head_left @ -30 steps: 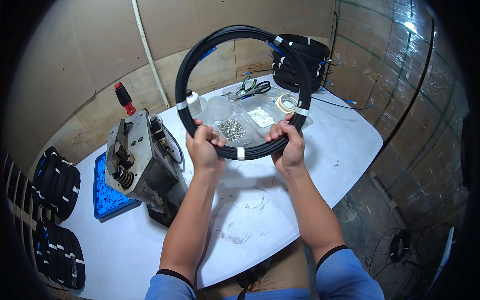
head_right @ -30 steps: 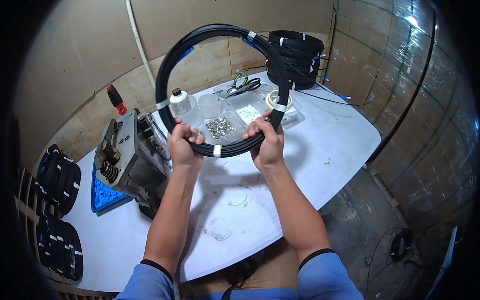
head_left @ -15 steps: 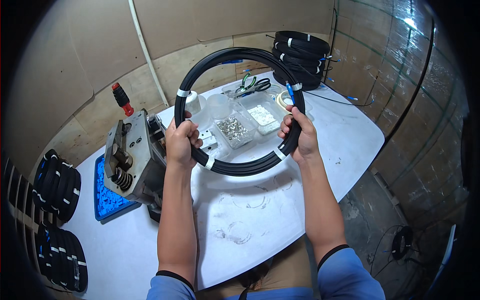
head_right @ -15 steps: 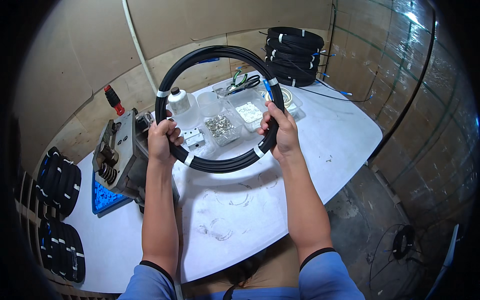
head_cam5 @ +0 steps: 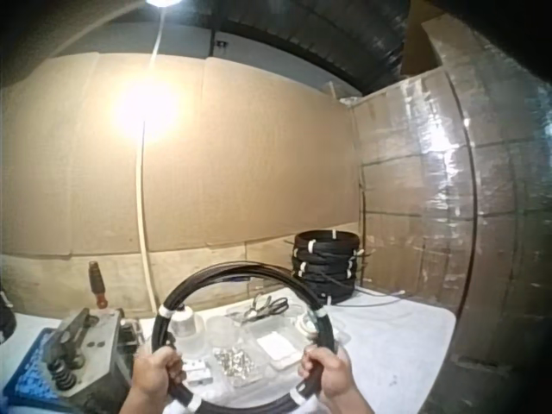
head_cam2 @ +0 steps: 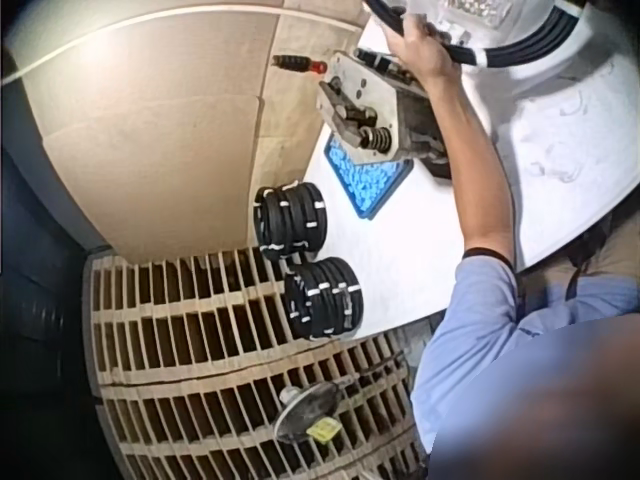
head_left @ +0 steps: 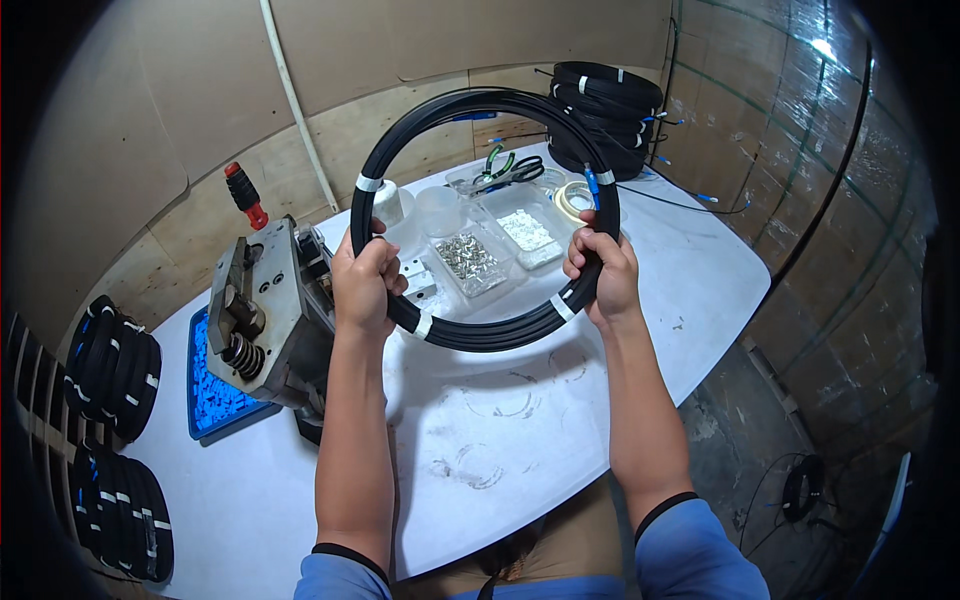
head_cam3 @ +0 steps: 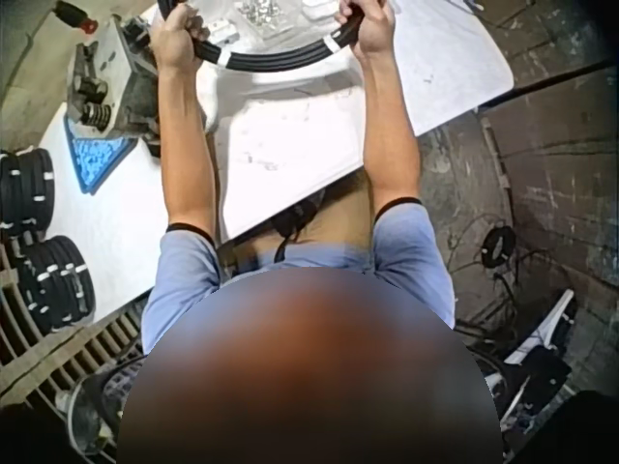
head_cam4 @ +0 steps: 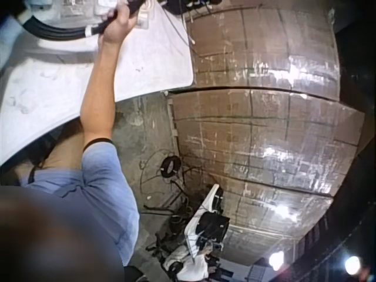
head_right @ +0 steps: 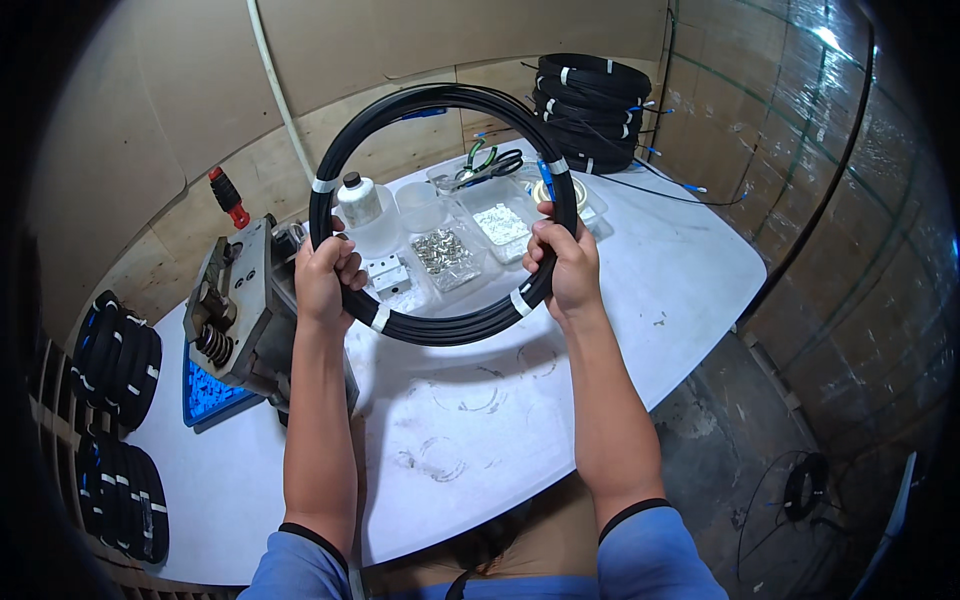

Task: Applying white tape markers and inspecting connections on a coiled black cable harness.

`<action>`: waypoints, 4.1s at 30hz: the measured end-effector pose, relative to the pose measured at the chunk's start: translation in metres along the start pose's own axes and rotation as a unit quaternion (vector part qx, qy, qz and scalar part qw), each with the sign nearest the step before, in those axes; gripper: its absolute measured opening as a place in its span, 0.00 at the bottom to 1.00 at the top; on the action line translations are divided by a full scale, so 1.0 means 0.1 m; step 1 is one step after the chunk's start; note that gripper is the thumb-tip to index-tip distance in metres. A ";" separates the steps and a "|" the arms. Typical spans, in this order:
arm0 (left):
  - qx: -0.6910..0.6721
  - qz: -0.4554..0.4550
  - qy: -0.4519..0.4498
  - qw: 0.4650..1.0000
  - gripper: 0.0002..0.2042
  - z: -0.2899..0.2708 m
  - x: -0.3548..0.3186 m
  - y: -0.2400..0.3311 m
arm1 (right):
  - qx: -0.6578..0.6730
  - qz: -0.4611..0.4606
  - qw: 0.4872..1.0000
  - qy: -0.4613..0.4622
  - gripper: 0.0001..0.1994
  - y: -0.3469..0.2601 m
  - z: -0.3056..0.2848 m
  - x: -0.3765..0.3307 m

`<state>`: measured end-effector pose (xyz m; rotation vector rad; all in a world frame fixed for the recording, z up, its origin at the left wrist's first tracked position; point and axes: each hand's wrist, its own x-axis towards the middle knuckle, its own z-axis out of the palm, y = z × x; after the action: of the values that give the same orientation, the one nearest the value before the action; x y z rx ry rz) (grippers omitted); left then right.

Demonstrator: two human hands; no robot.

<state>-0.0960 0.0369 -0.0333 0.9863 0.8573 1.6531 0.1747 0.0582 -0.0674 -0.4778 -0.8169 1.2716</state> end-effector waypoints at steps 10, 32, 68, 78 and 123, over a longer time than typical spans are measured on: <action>-0.024 -0.048 0.020 0.998 0.10 -0.12 0.07 -0.12 | -0.080 0.006 0.997 0.008 0.16 -0.07 0.12 -0.07; -0.175 0.041 0.101 0.979 0.20 0.59 -0.23 -0.51 | 0.123 -0.084 0.988 0.046 0.07 0.32 0.32 -0.25; 0.077 0.042 -0.023 0.996 0.18 0.12 -0.06 0.00 | -0.122 -0.042 0.991 -0.036 0.28 -0.22 -0.18 0.03; 0.092 0.083 -0.006 0.992 0.19 0.06 -0.01 -0.02 | -0.242 -0.074 0.965 0.063 0.11 -0.15 -0.04 0.01; 0.028 -0.011 -0.021 0.999 0.10 0.02 0.02 -0.18 | -0.135 -0.026 0.987 0.080 0.11 -0.11 -0.06 0.00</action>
<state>-0.0874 0.0438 -0.0479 1.0437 0.8882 1.5911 0.1867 0.0562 -0.0636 -0.7622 -0.8634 1.0637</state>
